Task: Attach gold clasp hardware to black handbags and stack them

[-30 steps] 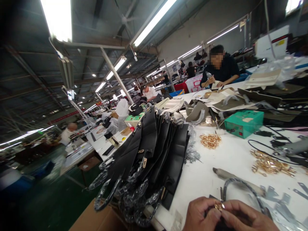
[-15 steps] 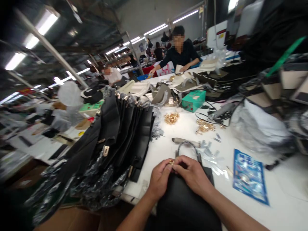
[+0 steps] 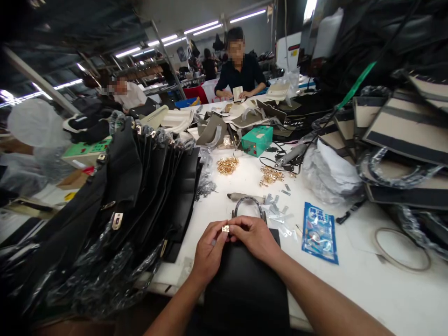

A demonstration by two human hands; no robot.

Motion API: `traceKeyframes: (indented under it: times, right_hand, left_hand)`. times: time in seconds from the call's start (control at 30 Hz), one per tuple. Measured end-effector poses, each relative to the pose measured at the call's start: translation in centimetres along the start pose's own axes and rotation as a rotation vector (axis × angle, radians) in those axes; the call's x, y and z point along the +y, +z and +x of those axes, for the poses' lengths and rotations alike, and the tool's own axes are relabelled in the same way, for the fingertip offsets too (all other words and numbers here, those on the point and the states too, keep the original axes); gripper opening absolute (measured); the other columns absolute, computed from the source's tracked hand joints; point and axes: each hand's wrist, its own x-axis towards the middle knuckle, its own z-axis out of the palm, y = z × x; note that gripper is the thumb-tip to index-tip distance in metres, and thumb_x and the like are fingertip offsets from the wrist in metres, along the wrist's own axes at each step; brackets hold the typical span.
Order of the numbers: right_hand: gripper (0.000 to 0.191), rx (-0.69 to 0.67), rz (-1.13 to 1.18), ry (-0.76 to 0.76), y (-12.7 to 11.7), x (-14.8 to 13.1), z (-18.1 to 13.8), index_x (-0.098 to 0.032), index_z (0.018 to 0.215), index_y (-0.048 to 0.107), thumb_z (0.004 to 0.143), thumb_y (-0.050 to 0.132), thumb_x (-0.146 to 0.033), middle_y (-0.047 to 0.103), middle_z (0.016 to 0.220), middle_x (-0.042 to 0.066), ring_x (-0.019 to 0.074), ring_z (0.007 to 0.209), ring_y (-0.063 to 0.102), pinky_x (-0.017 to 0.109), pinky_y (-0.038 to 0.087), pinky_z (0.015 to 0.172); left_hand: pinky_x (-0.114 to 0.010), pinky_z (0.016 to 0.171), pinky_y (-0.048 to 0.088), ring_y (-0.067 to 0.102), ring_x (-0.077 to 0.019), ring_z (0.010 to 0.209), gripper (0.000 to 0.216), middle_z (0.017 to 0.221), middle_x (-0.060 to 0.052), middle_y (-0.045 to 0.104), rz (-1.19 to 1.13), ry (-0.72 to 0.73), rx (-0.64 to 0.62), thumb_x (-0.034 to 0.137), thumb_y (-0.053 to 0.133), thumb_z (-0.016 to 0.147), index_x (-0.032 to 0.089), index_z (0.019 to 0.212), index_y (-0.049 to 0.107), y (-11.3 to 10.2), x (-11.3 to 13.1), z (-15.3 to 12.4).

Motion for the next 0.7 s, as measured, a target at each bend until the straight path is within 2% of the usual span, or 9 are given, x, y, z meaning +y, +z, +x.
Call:
traceKeyframes:
  times: [0.27,0.5,0.6,0.7]
  right_hand:
    - [0.027,0.0,-0.183,-0.117,0.17,0.43,-0.2,-0.021,0.087,0.069,0.094,0.052,-0.041,0.066,0.073,-0.001,0.0157,0.07,0.063,0.026,0.048,0.07]
    - [0.033,0.027,-0.154,-0.101,0.5,0.49,-0.26,-0.02,0.082,0.065,0.096,0.049,-0.045,0.065,0.072,-0.001,0.0163,0.071,0.062,0.027,0.048,0.072]
    - [0.03,0.031,-0.057,-0.073,0.37,0.64,-0.24,-0.019,0.099,0.066,0.095,0.052,-0.046,0.068,0.08,0.001,0.017,0.075,0.064,0.03,0.05,0.077]
    - [0.037,0.018,-0.011,-0.095,0.21,0.8,-0.22,-0.022,0.118,0.064,0.089,0.062,-0.044,0.069,0.103,0.004,0.0196,0.089,0.066,0.033,0.051,0.085]
  left_hand:
    - [-0.033,0.092,0.05,0.064,-0.0184,0.1,0.024,0.107,-0.005,0.069,0.086,0.015,0.001,0.027,0.054,0.094,0.022,0.112,0.068,0.04,-0.17,-0.18]
    - [-0.033,0.092,0.049,0.064,-0.0182,0.099,0.024,0.106,-0.005,0.069,0.086,0.026,0.008,0.027,0.054,0.094,0.022,0.112,0.069,0.19,-0.24,-0.28]
    - [-0.032,0.091,0.048,0.063,-0.0177,0.1,0.024,0.106,-0.004,0.067,0.02,-0.01,0.049,0.028,0.055,0.094,0.023,0.113,0.069,0.14,-0.45,-0.12]
    - [-0.029,0.085,0.049,0.061,-0.016,0.096,0.027,0.103,-0.003,0.064,-0.065,-0.037,0.105,0.029,0.056,0.094,0.026,0.118,0.068,0.06,-0.85,-0.05]
